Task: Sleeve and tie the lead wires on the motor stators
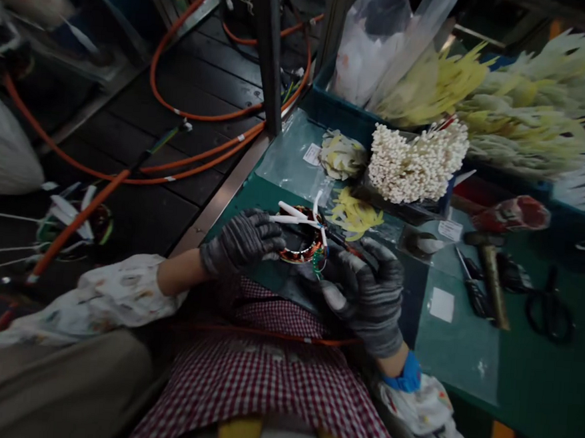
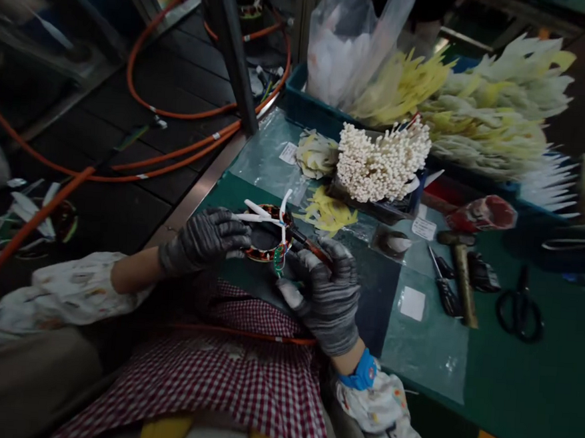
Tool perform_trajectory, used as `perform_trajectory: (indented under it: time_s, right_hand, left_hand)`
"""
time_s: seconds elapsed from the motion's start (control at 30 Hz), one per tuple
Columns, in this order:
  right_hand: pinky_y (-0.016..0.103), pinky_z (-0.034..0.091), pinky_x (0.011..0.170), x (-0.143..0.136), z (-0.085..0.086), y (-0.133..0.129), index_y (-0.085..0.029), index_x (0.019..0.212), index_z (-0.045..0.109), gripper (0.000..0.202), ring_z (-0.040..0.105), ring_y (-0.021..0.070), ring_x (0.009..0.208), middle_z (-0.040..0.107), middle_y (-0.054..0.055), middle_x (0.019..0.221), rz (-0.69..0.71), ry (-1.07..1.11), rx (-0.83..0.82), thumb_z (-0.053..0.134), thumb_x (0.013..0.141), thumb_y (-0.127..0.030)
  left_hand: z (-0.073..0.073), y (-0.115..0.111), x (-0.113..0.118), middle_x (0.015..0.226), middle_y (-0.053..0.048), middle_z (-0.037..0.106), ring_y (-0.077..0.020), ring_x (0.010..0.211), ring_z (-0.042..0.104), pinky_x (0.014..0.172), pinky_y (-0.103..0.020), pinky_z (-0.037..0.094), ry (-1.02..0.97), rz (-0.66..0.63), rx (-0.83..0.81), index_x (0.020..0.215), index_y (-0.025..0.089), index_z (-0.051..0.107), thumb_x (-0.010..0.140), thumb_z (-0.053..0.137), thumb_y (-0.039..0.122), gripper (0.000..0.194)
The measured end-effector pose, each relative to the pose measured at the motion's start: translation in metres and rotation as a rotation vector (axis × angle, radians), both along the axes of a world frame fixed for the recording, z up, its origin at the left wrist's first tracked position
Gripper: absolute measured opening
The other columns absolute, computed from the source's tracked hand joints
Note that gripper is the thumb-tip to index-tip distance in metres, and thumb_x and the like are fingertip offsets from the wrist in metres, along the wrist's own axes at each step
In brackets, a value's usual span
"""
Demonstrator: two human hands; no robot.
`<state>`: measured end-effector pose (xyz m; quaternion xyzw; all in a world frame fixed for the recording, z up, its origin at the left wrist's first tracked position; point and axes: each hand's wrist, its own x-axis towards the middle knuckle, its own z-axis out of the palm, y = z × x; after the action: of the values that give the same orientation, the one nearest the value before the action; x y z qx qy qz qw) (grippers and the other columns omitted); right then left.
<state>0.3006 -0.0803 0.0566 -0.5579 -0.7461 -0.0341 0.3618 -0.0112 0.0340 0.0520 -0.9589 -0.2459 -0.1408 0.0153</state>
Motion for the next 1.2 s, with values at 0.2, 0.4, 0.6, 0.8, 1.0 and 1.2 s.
perform_trajectory:
  time_s: [0.2, 0.4, 0.6, 0.8, 1.0, 1.2]
  right_hand:
    - [0.066, 0.057, 0.120, -0.008, -0.019, -0.011, -0.030, 0.134, 0.077, 0.045, 0.062, 0.0430, 0.142, 0.059, 0.017, 0.154, -0.098, -0.031, -0.078, 0.086, 0.099, -0.058]
    - [0.060, 0.055, 0.123, -0.009, -0.023, -0.010, -0.033, 0.119, 0.082, 0.019, 0.063, 0.0353, 0.143, 0.062, 0.009, 0.158, -0.140, -0.009, 0.036, 0.085, 0.101, -0.038]
    - [0.058, 0.059, 0.123, -0.016, -0.005, -0.021, -0.035, 0.122, 0.081, 0.020, 0.064, 0.0322, 0.146, 0.065, 0.007, 0.159, -0.073, 0.067, -0.007, 0.075, 0.104, -0.028]
    - [0.063, 0.062, 0.120, -0.039, 0.000, -0.023, -0.029, 0.123, 0.080, 0.022, 0.069, 0.0368, 0.142, 0.072, 0.011, 0.150, -0.020, 0.230, -0.086, 0.066, 0.106, -0.029]
    - [0.061, 0.066, 0.118, -0.010, 0.023, -0.028, -0.035, 0.142, 0.075, 0.037, 0.072, 0.0334, 0.140, 0.070, 0.009, 0.150, 0.019, 0.131, -0.057, 0.080, 0.106, -0.039]
    - [0.052, 0.065, 0.124, -0.014, 0.036, -0.008, -0.037, 0.141, 0.081, 0.029, 0.080, 0.0251, 0.136, 0.083, 0.004, 0.145, 0.236, 0.349, -0.370, 0.067, 0.116, -0.036]
  left_hand:
    - [-0.018, -0.006, 0.017, 0.123, -0.010, 0.085, -0.0301, 0.109, 0.078, 0.093, -0.045, 0.065, -0.012, 0.008, 0.081, 0.133, 0.026, 0.081, 0.117, 0.056, 0.028, 0.030]
    - [-0.015, 0.001, 0.020, 0.121, -0.009, 0.086, -0.0315, 0.115, 0.079, 0.092, -0.046, 0.064, 0.049, -0.015, 0.038, 0.138, 0.029, 0.081, 0.117, 0.053, 0.025, 0.036]
    - [0.012, 0.008, 0.033, 0.135, -0.013, 0.084, -0.0319, 0.115, 0.079, 0.095, -0.045, 0.061, 0.024, -0.105, 0.026, 0.142, 0.021, 0.077, 0.120, 0.054, 0.039, 0.037]
    - [0.012, 0.002, 0.064, 0.137, -0.001, 0.084, -0.0259, 0.136, 0.075, 0.122, -0.051, 0.057, -0.338, -0.246, 0.043, 0.137, 0.033, 0.075, 0.114, 0.065, 0.023, 0.028]
    - [0.022, 0.017, 0.079, 0.126, 0.001, 0.087, -0.0268, 0.141, 0.074, 0.139, -0.064, 0.044, -0.218, -0.319, -0.177, 0.132, 0.034, 0.081, 0.113, 0.059, 0.017, 0.034]
    - [0.043, 0.039, 0.088, 0.113, -0.006, 0.087, -0.0300, 0.120, 0.079, 0.142, -0.062, 0.040, 0.047, -0.327, -0.368, 0.116, 0.029, 0.086, 0.112, 0.059, 0.040, 0.029]
